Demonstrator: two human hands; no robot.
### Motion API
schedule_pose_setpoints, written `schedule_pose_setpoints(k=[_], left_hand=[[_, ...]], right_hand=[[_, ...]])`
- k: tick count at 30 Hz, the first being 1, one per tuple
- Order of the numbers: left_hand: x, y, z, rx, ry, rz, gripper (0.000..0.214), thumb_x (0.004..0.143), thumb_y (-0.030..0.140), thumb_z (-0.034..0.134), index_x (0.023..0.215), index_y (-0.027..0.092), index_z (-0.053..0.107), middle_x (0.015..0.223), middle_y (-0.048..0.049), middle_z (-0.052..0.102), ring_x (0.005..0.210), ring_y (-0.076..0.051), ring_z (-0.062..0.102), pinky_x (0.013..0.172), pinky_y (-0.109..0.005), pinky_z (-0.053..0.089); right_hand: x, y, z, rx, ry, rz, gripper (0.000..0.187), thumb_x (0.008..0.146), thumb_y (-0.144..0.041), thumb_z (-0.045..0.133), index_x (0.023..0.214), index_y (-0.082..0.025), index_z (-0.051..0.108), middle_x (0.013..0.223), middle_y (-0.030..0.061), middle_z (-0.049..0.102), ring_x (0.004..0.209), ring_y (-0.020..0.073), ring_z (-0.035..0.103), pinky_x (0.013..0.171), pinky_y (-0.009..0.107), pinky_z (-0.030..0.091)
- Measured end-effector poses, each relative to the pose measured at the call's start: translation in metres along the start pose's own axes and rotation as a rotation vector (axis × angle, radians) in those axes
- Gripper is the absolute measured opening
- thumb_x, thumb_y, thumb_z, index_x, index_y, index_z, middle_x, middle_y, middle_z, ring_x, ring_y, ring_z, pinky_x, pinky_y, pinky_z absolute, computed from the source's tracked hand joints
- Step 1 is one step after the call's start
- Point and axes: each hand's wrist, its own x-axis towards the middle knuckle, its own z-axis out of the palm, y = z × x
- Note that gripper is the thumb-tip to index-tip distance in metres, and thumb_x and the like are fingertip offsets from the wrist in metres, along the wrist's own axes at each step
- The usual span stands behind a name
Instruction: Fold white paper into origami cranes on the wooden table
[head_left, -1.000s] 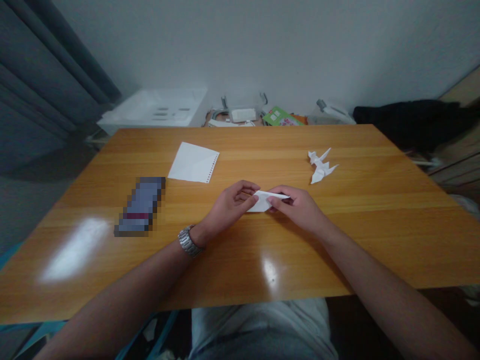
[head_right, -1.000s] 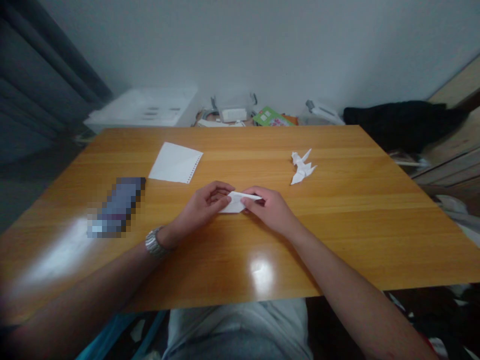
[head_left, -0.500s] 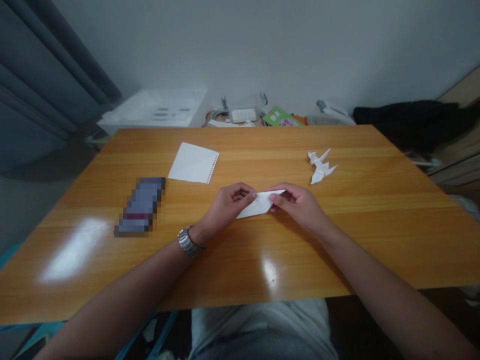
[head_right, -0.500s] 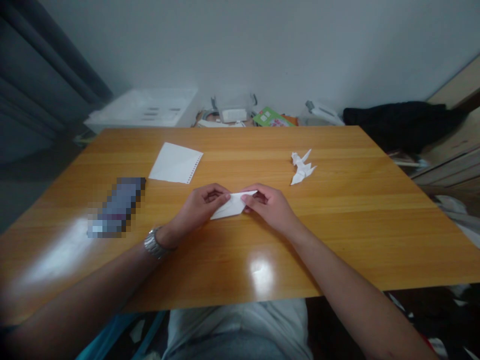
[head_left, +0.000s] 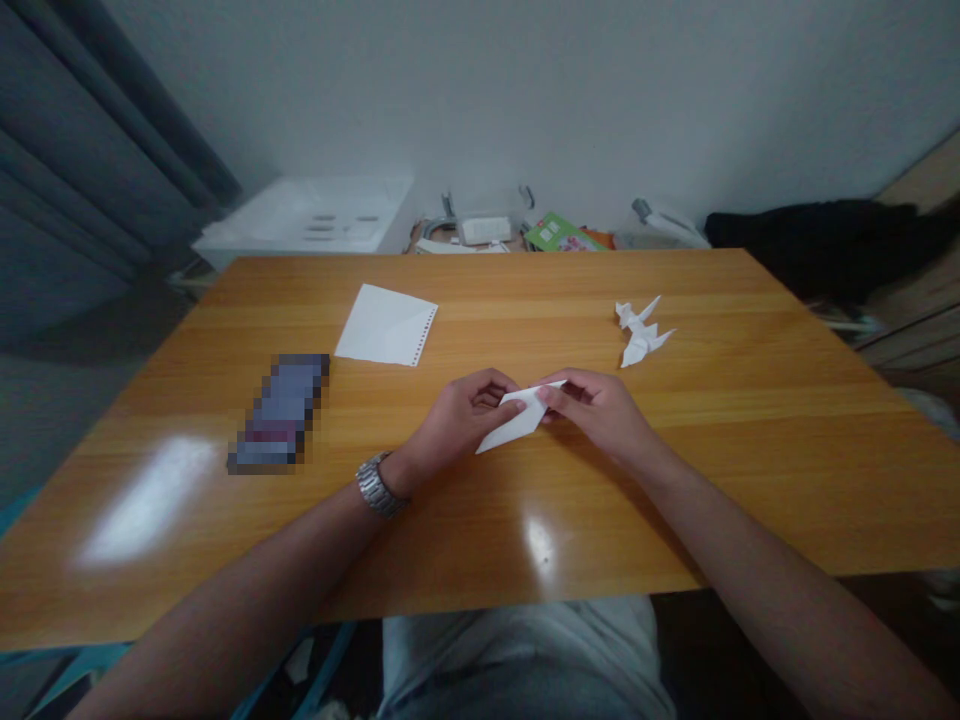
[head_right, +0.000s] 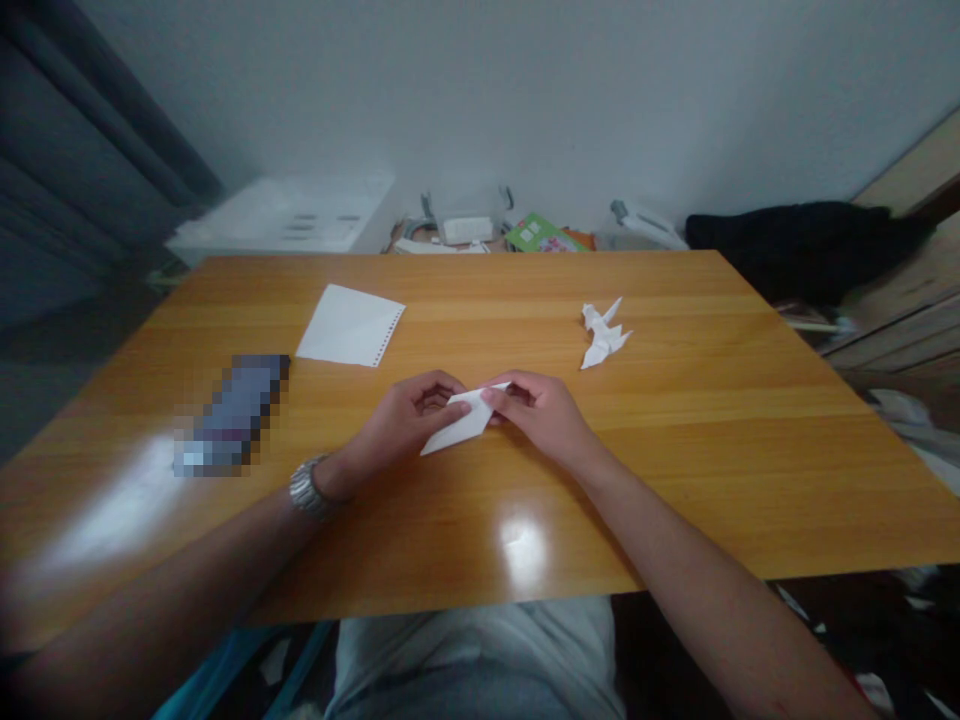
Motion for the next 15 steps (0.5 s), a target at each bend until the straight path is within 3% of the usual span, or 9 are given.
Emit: schedule_pose_setpoints(k=[7,15], left_hand=[[0.001,-0.006,-0.002,-0.027,0.007,-0.020,0.029,0.087,0.040,0.075,0.096,0.015,0.066,0.092,-0.0048,0.072,0.080,-0.014,0.067,0.073,-0.025,0.055],[0.000,-0.007,-0.001,-0.057,-0.045,-0.005,0.029,0.084,0.036,0.078,0.100,0.015,0.066,0.098,-0.0066,0.072,0.085,-0.015,0.067,0.077,-0.027,0.055]], right_hand=[[0.000,-0.002,0.000,0.092,0.017,0.027,0.035,0.083,-0.052,0.077,0.097,-0.021,0.078,0.090,0.0055,0.077,0.077,0.0197,0.073,0.076,0.036,0.064],[-0.001,-0.010,0.001,0.114,0.050,0.057,0.033,0.077,-0.053,0.082,0.088,-0.021,0.080,0.083,0.0042,0.076,0.074,0.0191,0.072,0.072,0.035,0.066]])
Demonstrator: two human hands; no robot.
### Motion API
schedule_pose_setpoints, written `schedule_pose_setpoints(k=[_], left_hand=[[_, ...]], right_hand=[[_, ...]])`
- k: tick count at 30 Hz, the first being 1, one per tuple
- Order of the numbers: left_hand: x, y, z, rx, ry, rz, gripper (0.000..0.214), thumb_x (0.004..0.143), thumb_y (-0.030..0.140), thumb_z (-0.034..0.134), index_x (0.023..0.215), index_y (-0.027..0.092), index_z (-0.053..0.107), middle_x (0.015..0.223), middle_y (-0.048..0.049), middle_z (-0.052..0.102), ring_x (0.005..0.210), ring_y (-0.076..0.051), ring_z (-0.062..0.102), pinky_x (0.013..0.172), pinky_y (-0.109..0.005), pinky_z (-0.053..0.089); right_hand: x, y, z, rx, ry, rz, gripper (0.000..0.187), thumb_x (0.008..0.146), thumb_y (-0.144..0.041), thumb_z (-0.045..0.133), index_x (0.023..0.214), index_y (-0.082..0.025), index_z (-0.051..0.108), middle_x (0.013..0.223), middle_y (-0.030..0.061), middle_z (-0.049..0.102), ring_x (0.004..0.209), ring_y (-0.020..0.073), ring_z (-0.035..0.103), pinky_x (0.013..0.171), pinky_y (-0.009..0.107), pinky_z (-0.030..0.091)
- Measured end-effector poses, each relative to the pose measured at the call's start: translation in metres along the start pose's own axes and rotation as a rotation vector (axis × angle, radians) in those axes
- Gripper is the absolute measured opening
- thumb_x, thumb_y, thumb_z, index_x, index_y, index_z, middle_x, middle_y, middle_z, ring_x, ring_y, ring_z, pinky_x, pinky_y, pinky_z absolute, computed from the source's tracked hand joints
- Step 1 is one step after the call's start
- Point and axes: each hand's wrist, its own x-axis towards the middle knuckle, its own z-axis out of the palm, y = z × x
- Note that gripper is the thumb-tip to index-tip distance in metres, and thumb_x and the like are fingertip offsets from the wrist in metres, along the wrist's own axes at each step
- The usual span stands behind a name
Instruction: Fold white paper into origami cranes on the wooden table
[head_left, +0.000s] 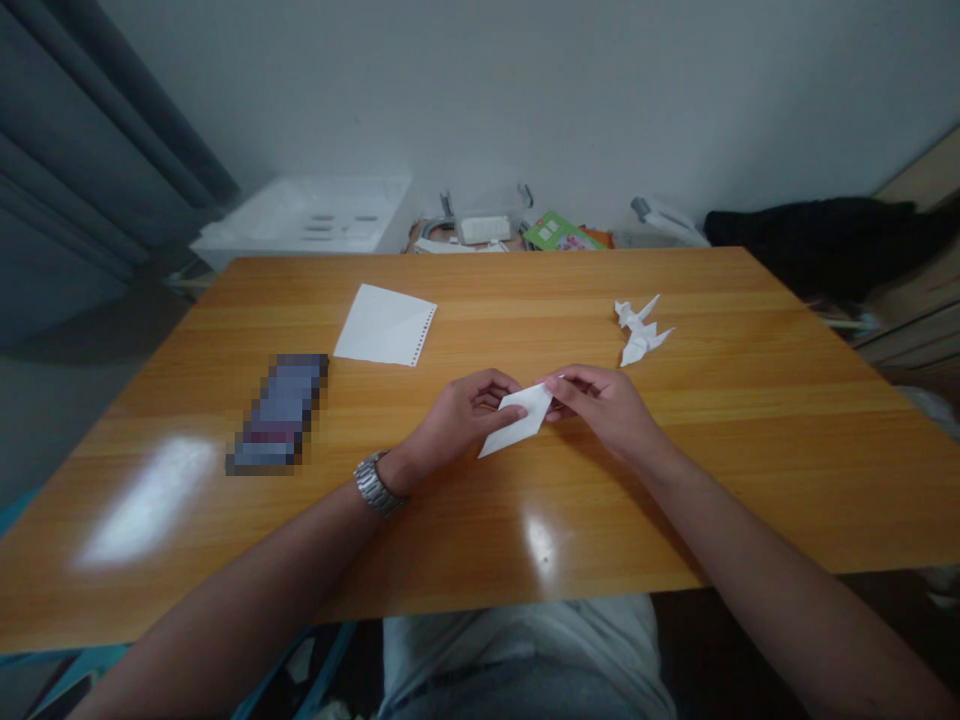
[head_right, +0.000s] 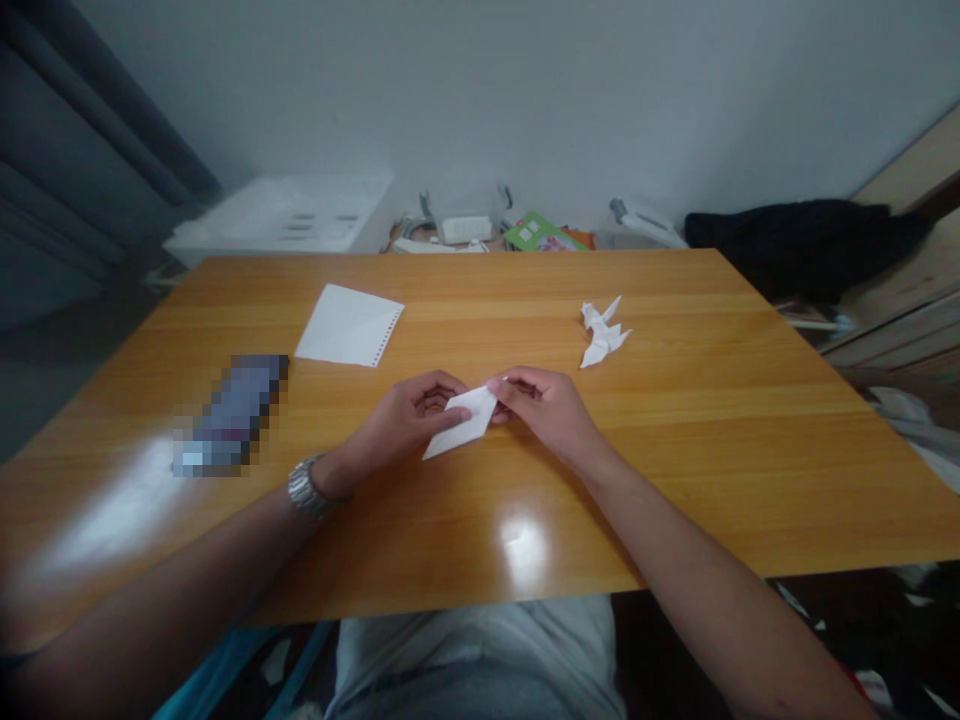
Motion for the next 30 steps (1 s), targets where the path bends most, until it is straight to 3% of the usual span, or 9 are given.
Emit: schedule_pose_setpoints(k=[8,15,22,26,30], left_hand=[[-0.0011,0.0014,0.0007,-0.018,-0.040,-0.018,0.029,0.083,0.036,0.078,0.100,0.015,0.065,0.098,-0.0066,0.072,0.087,-0.015,0.068,0.077,-0.027,0.056],[-0.0022,0.0028,0.0038,-0.101,-0.072,0.015,0.031,0.087,0.028,0.075,0.111,0.017,0.061,0.104,-0.0070,0.070,0.093,-0.015,0.067,0.080,-0.026,0.054],[-0.0033,0.0002,0.0016,-0.048,-0.052,0.050,0.028,0.089,0.032,0.072,0.111,0.019,0.060,0.099,-0.0038,0.065,0.081,-0.012,0.061,0.067,-0.022,0.047],[-0.0056,0.0041,0.0002,0.001,-0.075,-0.008,0.026,0.091,0.037,0.070,0.108,0.020,0.062,0.077,0.0019,0.058,0.061,-0.009,0.049,0.052,-0.020,0.034],[-0.0074,0.0083,0.0012,0.013,-0.092,-0.018,0.027,0.090,0.037,0.070,0.109,0.020,0.062,0.075,0.0021,0.055,0.059,-0.010,0.048,0.051,-0.020,0.032]], right_hand=[[-0.0012,-0.0005,0.0000,0.003,-0.007,0.031,0.036,0.078,-0.055,0.080,0.088,-0.020,0.080,0.082,0.0045,0.076,0.068,0.0172,0.071,0.071,0.035,0.067],[-0.0013,-0.0018,0.0011,0.013,-0.013,0.039,0.039,0.080,-0.059,0.076,0.085,-0.020,0.079,0.080,0.0044,0.076,0.069,0.0179,0.071,0.068,0.034,0.066],[0.0001,-0.0042,-0.0013,0.037,0.020,0.001,0.038,0.081,-0.062,0.075,0.086,-0.024,0.073,0.082,0.0047,0.076,0.074,0.0206,0.073,0.069,0.036,0.066],[-0.0005,-0.0039,-0.0023,0.032,0.011,-0.025,0.036,0.081,-0.059,0.076,0.089,-0.024,0.072,0.082,0.0037,0.075,0.074,0.0201,0.073,0.070,0.035,0.065],[-0.0010,-0.0031,-0.0026,0.039,0.007,-0.044,0.032,0.083,-0.054,0.076,0.088,-0.023,0.072,0.079,0.0028,0.074,0.073,0.0180,0.071,0.068,0.033,0.065]])
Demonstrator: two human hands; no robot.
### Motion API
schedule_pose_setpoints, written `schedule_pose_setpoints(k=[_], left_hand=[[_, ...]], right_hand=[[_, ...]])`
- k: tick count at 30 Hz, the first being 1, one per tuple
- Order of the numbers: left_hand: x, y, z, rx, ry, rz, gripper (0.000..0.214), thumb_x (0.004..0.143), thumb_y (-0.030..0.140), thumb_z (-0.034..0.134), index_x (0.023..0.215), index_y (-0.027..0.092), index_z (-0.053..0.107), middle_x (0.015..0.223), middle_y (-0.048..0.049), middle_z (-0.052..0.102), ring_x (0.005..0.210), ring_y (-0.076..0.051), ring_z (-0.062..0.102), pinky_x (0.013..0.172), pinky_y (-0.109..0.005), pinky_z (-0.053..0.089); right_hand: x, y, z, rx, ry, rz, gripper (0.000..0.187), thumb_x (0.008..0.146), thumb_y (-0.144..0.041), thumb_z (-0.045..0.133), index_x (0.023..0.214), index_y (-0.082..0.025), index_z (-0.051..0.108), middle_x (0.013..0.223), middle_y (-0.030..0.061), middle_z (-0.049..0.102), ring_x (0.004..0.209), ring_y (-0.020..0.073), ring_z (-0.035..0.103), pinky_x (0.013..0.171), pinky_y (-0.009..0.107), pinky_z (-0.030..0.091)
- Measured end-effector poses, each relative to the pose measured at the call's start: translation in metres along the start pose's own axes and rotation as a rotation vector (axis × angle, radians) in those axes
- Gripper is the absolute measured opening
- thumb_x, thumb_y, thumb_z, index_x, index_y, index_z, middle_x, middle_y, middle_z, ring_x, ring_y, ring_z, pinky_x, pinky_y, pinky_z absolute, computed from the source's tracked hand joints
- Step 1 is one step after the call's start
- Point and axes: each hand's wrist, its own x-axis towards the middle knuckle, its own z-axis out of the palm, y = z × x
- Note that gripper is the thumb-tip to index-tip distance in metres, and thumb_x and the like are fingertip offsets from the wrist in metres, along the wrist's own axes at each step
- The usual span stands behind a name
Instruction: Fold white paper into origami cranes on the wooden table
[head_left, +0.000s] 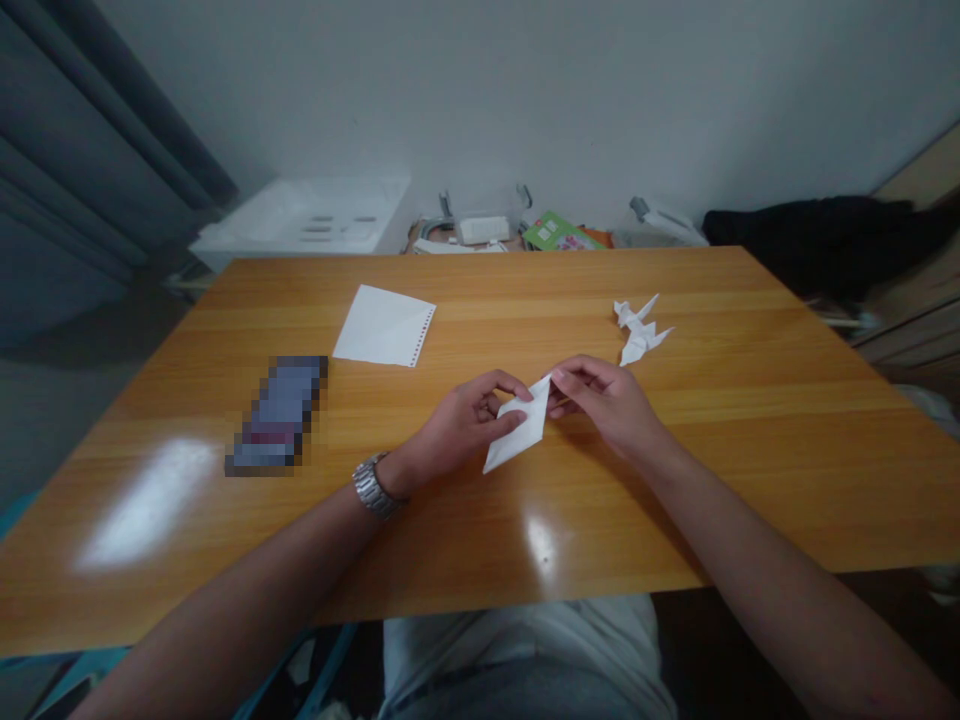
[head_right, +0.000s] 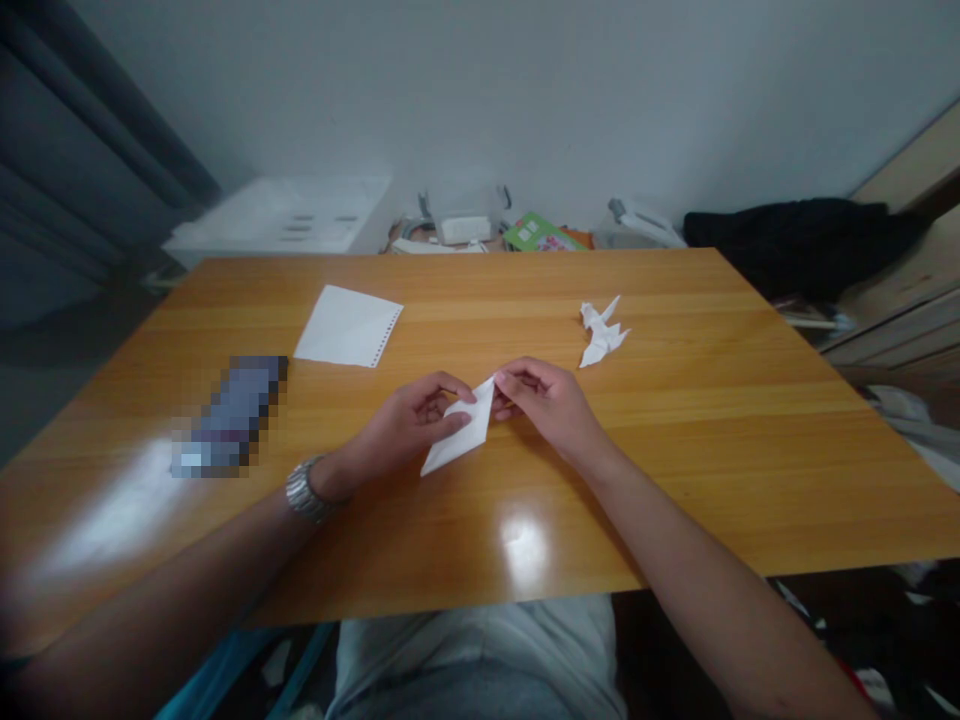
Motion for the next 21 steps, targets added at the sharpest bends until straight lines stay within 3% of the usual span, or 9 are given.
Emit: schedule_pose_setpoints(k=[5,13,21], left_hand=[[-0.0005,-0.0007,0.0010,0.030,0.004,0.006,0.024,0.091,0.034,0.069,0.109,0.020,0.062,0.073,0.0034,0.052,0.058,-0.009,0.044,0.049,-0.019,0.029],[0.0005,-0.0019,0.0002,0.089,0.029,0.075,0.025,0.091,0.031,0.069,0.111,0.019,0.063,0.095,-0.0024,0.064,0.069,-0.009,0.053,0.059,-0.020,0.041],[-0.0012,0.0014,0.0005,0.146,0.037,0.039,0.023,0.092,0.030,0.068,0.112,0.018,0.065,0.084,0.0013,0.060,0.061,-0.007,0.045,0.053,-0.019,0.033]], right_hand=[[-0.0006,-0.0022,0.0006,-0.006,0.004,0.002,0.031,0.083,-0.052,0.077,0.087,-0.022,0.071,0.078,0.0026,0.073,0.072,0.0178,0.071,0.067,0.032,0.064],[-0.0003,-0.0038,0.0027,-0.001,0.016,0.007,0.031,0.084,-0.052,0.076,0.084,-0.022,0.070,0.076,0.0023,0.073,0.069,0.0170,0.071,0.065,0.031,0.064],[0.0004,-0.0010,0.0030,0.047,-0.004,0.007,0.029,0.084,-0.050,0.077,0.084,-0.021,0.070,0.074,0.0010,0.072,0.067,0.0146,0.070,0.063,0.027,0.063]])
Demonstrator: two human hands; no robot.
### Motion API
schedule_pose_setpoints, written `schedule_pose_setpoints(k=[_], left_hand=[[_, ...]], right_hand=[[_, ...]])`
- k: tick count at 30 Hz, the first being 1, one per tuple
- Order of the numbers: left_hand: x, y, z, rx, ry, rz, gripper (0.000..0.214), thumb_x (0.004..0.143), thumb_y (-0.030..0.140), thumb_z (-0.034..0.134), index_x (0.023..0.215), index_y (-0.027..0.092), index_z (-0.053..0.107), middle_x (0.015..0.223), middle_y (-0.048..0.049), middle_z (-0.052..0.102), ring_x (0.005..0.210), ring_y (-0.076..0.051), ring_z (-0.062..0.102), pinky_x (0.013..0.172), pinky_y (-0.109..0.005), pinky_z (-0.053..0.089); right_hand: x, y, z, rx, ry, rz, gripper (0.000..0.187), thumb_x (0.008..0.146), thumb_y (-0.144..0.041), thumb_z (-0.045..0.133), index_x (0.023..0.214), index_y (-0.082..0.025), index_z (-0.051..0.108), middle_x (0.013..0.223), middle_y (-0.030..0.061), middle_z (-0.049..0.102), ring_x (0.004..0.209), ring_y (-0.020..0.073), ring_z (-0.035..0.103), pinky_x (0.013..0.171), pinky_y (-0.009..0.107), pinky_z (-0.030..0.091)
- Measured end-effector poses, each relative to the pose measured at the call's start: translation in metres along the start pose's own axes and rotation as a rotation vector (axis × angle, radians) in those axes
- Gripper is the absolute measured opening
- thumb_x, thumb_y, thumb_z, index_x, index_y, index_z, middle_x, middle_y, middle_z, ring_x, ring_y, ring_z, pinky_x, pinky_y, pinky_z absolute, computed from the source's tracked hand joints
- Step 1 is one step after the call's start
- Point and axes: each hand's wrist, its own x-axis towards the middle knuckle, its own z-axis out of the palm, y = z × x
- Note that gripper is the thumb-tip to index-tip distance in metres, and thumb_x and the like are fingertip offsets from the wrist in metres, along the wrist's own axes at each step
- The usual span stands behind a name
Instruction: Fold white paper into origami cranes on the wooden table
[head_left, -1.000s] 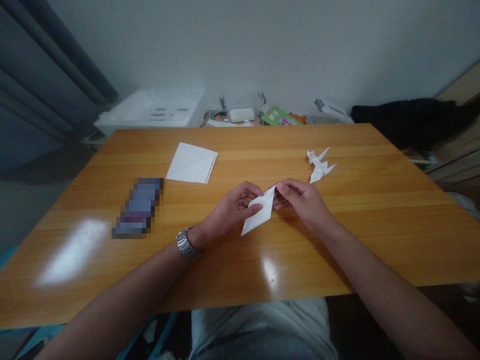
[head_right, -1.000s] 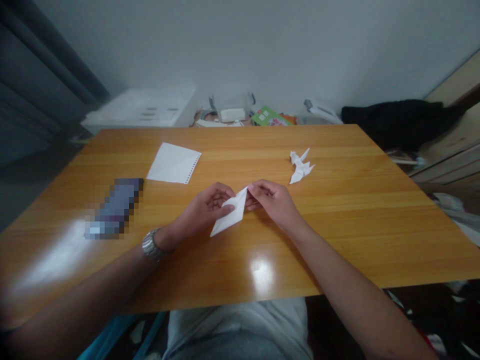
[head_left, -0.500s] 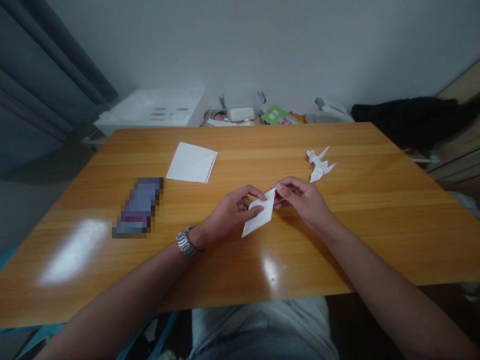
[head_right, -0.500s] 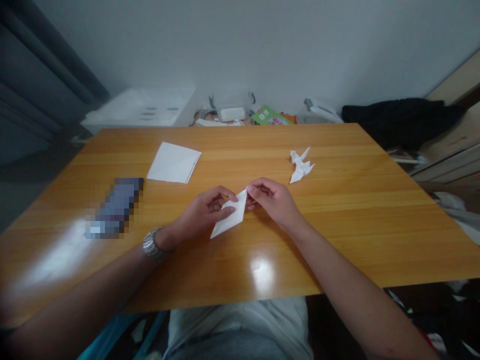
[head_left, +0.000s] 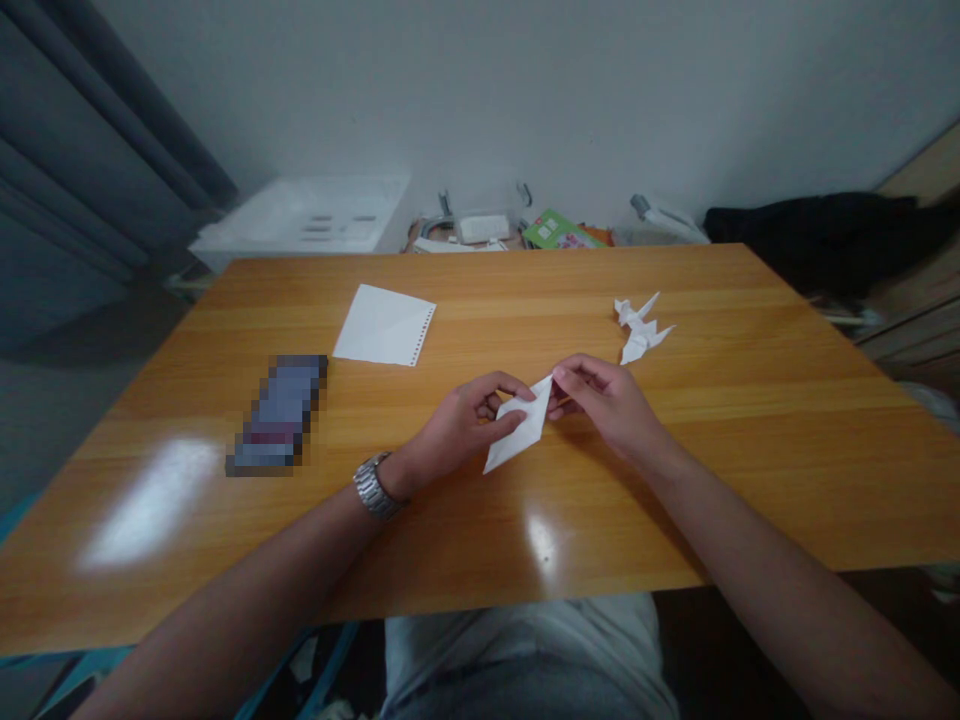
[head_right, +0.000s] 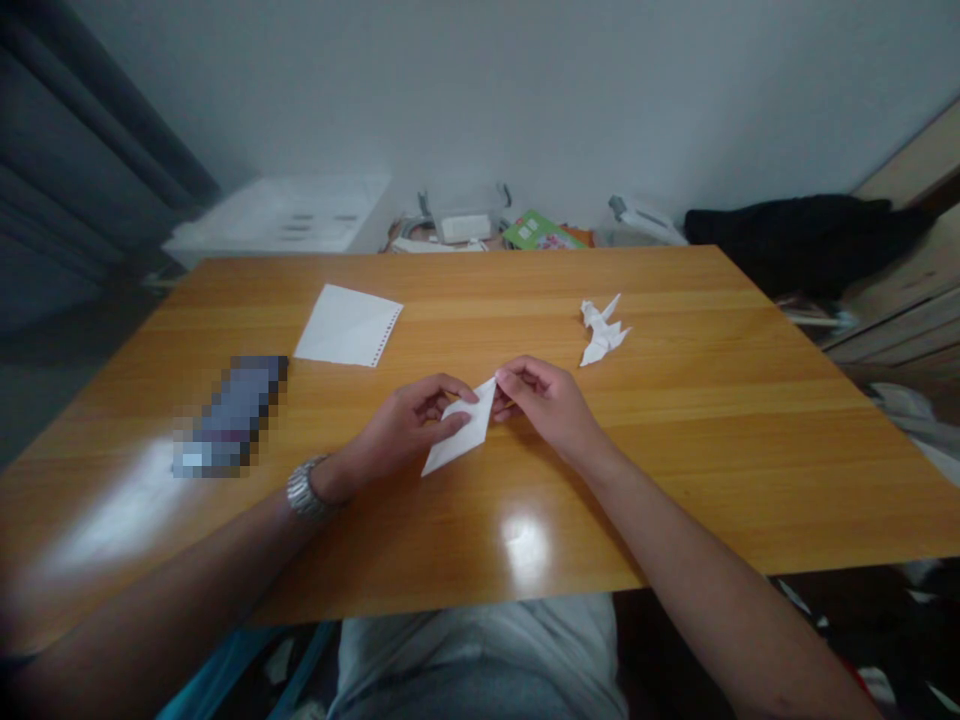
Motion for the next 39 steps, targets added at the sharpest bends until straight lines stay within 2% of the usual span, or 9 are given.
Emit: schedule_pose_setpoints(k=[5,14,20,23,26,32,34,37,39], left_hand=[[0.000,0.002,0.000,0.008,-0.003,0.009,0.023,0.092,0.029,0.067,0.113,0.018,0.066,0.088,0.0001,0.063,0.065,-0.008,0.049,0.057,-0.020,0.036],[0.000,0.006,-0.001,0.035,0.002,0.042,0.022,0.091,0.027,0.068,0.110,0.017,0.067,0.095,-0.0023,0.068,0.070,-0.009,0.054,0.063,-0.021,0.042],[-0.001,0.008,0.000,0.026,0.005,0.003,0.023,0.091,0.027,0.068,0.111,0.017,0.067,0.088,-0.0009,0.066,0.065,-0.009,0.052,0.057,-0.020,0.039],[-0.001,0.005,0.000,0.023,-0.002,0.002,0.024,0.091,0.029,0.067,0.113,0.017,0.067,0.088,-0.0016,0.066,0.066,-0.009,0.052,0.057,-0.020,0.039],[0.000,0.001,0.001,0.032,-0.006,0.029,0.024,0.092,0.029,0.067,0.113,0.018,0.066,0.096,-0.0033,0.069,0.070,-0.010,0.056,0.062,-0.021,0.043],[0.000,-0.002,0.000,0.059,-0.014,0.053,0.020,0.093,0.028,0.066,0.111,0.019,0.066,0.104,-0.0043,0.070,0.081,-0.012,0.061,0.072,-0.024,0.048],[0.002,-0.004,0.000,0.009,-0.006,0.052,0.024,0.091,0.028,0.068,0.114,0.019,0.063,0.104,-0.0046,0.069,0.083,-0.012,0.063,0.072,-0.023,0.049],[0.004,-0.008,0.001,-0.150,-0.011,-0.015,0.043,0.089,0.029,0.072,0.127,0.020,0.053,0.099,-0.0034,0.069,0.076,-0.011,0.063,0.063,-0.021,0.047],[0.006,-0.010,0.001,-0.183,-0.008,-0.067,0.041,0.087,0.031,0.074,0.122,0.018,0.056,0.092,-0.0024,0.069,0.072,-0.011,0.063,0.060,-0.020,0.046]], right_hand=[[0.001,0.001,0.001,-0.001,-0.015,-0.007,0.027,0.079,-0.044,0.083,0.084,-0.021,0.071,0.079,0.0006,0.071,0.066,0.0128,0.068,0.064,0.026,0.063],[0.000,0.001,0.000,-0.025,-0.004,-0.016,0.027,0.086,-0.046,0.077,0.082,-0.020,0.072,0.072,0.0009,0.071,0.063,0.0131,0.068,0.062,0.026,0.062],[0.000,-0.002,-0.001,-0.007,0.013,0.017,0.035,0.088,-0.054,0.071,0.080,-0.020,0.071,0.073,0.0022,0.071,0.064,0.0149,0.069,0.063,0.028,0.062],[0.000,-0.001,-0.001,-0.011,-0.031,0.018,0.033,0.084,-0.053,0.076,0.083,-0.021,0.072,0.077,0.0022,0.072,0.069,0.0151,0.069,0.065,0.028,0.062],[0.000,0.002,-0.001,-0.055,-0.045,0.010,0.031,0.077,-0.048,0.083,0.084,-0.021,0.072,0.078,0.0015,0.072,0.068,0.0145,0.068,0.065,0.028,0.061],[0.000,0.003,-0.002,-0.090,-0.036,-0.015,0.029,0.081,-0.047,0.081,0.081,-0.020,0.071,0.072,0.0004,0.070,0.065,0.0134,0.067,0.064,0.026,0.059],[0.000,0.002,-0.002,-0.092,-0.034,-0.016,0.030,0.081,-0.049,0.080,0.079,-0.020,0.071,0.071,0.0002,0.069,0.063,0.0131,0.067,0.063,0.026,0.059],[-0.001,0.002,-0.003,-0.107,-0.037,-0.023,0.031,0.082,-0.050,0.079,0.079,-0.019,0.071,0.070,0.0003,0.069,0.062,0.0129,0.067,0.064,0.025,0.059],[-0.001,0.002,-0.003,-0.121,-0.040,-0.022,0.032,0.083,-0.050,0.078,0.079,-0.019,0.072,0.071,0.0008,0.070,0.063,0.0133,0.068,0.064,0.026,0.060]])
